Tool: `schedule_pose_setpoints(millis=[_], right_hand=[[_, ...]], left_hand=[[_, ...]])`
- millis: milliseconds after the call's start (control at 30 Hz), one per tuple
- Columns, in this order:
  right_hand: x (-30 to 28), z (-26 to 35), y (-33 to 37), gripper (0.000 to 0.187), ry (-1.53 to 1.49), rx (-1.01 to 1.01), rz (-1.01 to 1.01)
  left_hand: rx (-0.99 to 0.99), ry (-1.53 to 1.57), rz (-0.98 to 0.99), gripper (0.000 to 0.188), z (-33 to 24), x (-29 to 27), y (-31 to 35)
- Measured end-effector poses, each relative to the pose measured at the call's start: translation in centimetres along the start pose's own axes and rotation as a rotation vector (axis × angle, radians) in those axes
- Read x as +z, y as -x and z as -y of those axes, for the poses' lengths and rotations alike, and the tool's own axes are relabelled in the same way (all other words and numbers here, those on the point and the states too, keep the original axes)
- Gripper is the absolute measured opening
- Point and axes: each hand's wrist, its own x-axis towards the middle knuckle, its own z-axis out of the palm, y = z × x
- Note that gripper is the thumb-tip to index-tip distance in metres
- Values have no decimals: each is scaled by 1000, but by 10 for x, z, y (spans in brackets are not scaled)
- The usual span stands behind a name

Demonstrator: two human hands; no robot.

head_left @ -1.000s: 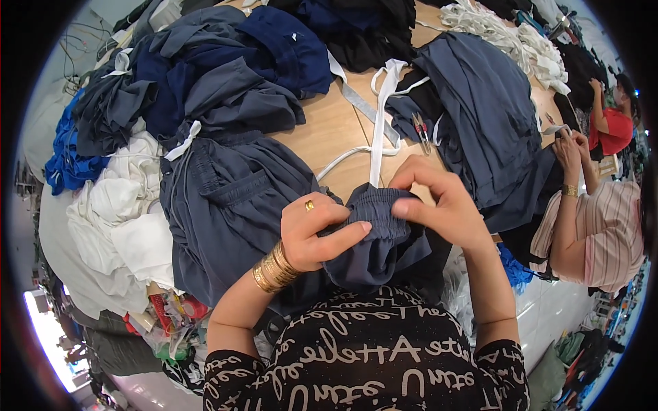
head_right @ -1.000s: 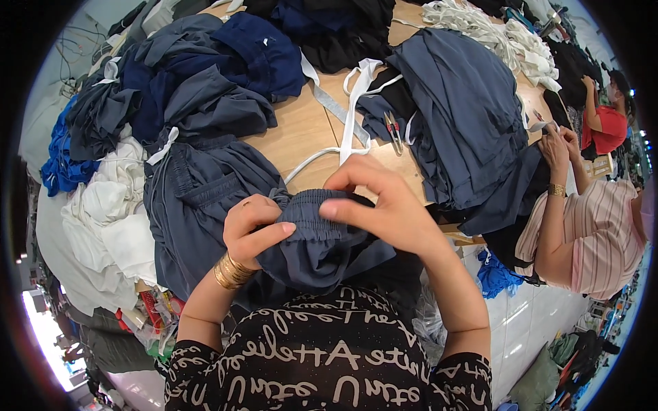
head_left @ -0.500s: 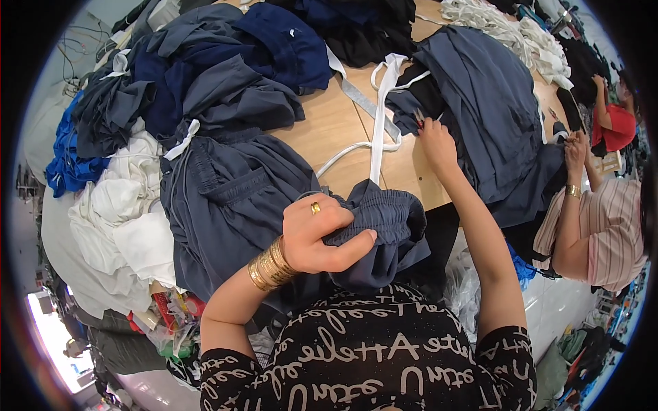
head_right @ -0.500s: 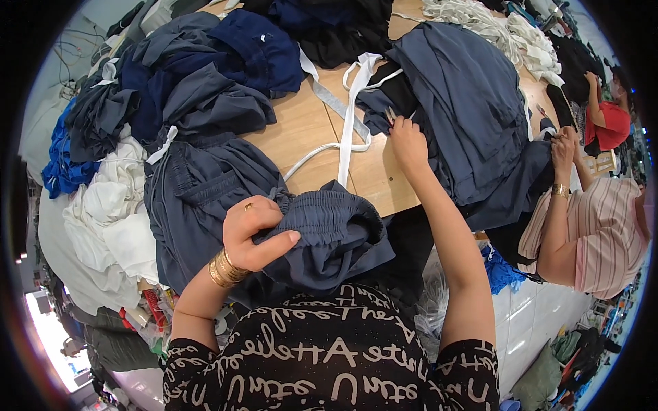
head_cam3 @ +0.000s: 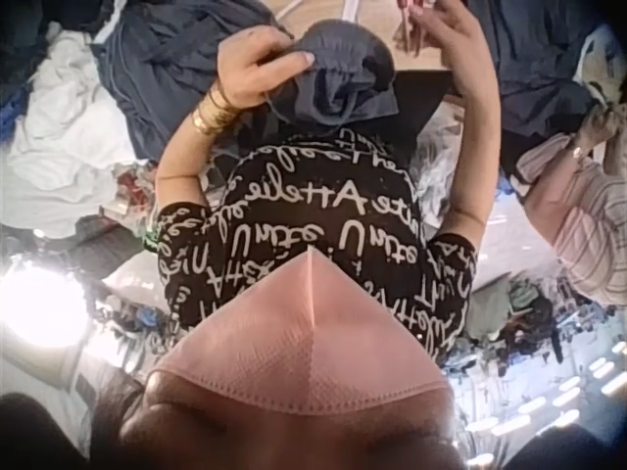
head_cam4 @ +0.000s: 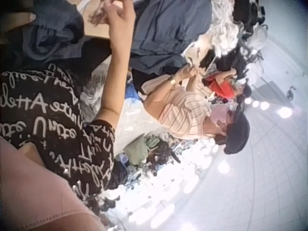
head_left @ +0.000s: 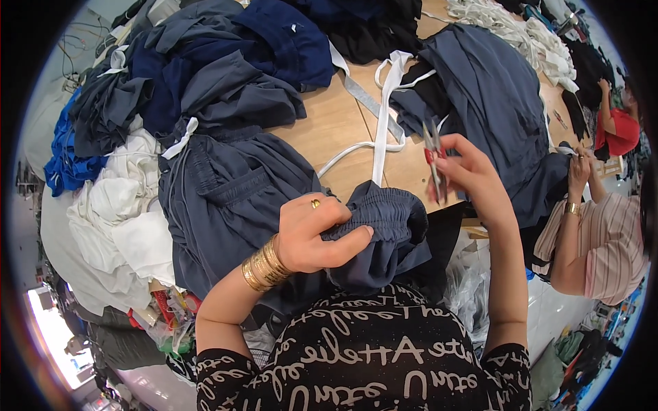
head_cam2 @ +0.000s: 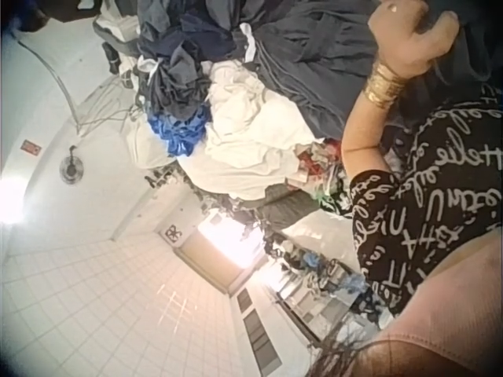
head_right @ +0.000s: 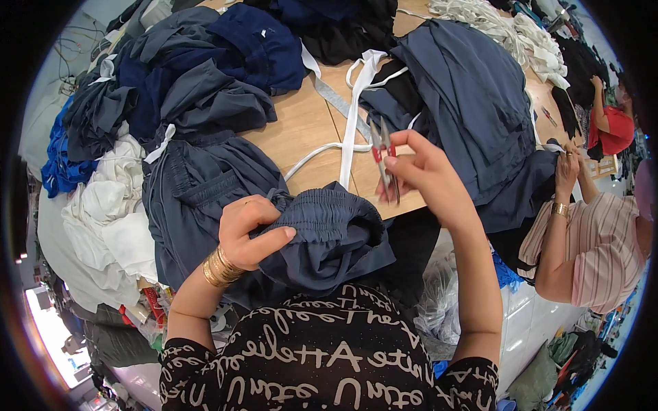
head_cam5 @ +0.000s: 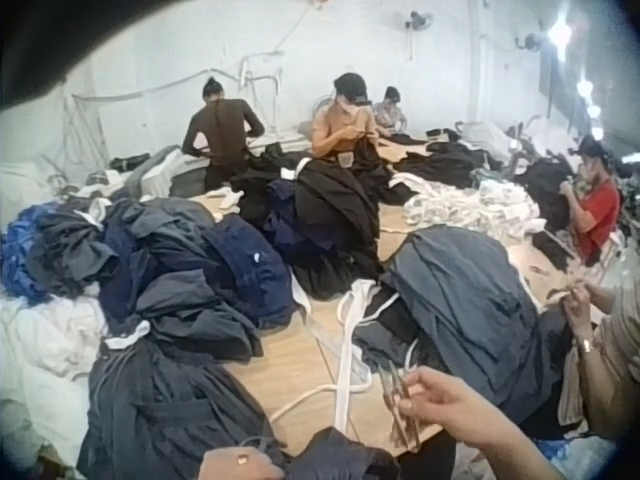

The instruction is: Threading a white drawstring through the waistband of blue shorts and trimming excess thread.

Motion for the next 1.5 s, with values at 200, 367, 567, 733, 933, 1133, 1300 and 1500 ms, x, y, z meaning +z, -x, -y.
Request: schedule_pose_setpoints(millis=[200, 367, 567, 733, 933, 1133, 1300, 1500], right_hand=[[45, 33, 67, 12, -448, 13, 231], [65, 32, 76, 9, -281, 88, 291], [64, 32, 78, 9, -78, 79, 282], [64, 36, 78, 7, 15, 72, 283], [64, 34, 80, 7, 61, 55, 258], [63, 34, 80, 7, 63, 63, 246], [64, 34, 80, 7, 62, 76, 241], [64, 31, 79, 8, 58, 46, 231]], left_hand=[[12, -19, 32, 33, -1, -1, -4], [35, -4, 55, 35, -3, -2, -9], [20, 32, 93, 35, -3, -6, -10], [46, 12, 87, 34, -3, -5, -9], [41, 24, 105, 34, -3, -5, -8], [25, 26, 85, 33, -4, -4, -8], [13, 23, 93, 32, -4, -5, -9], [6, 11, 82, 31, -5, -3, -9]])
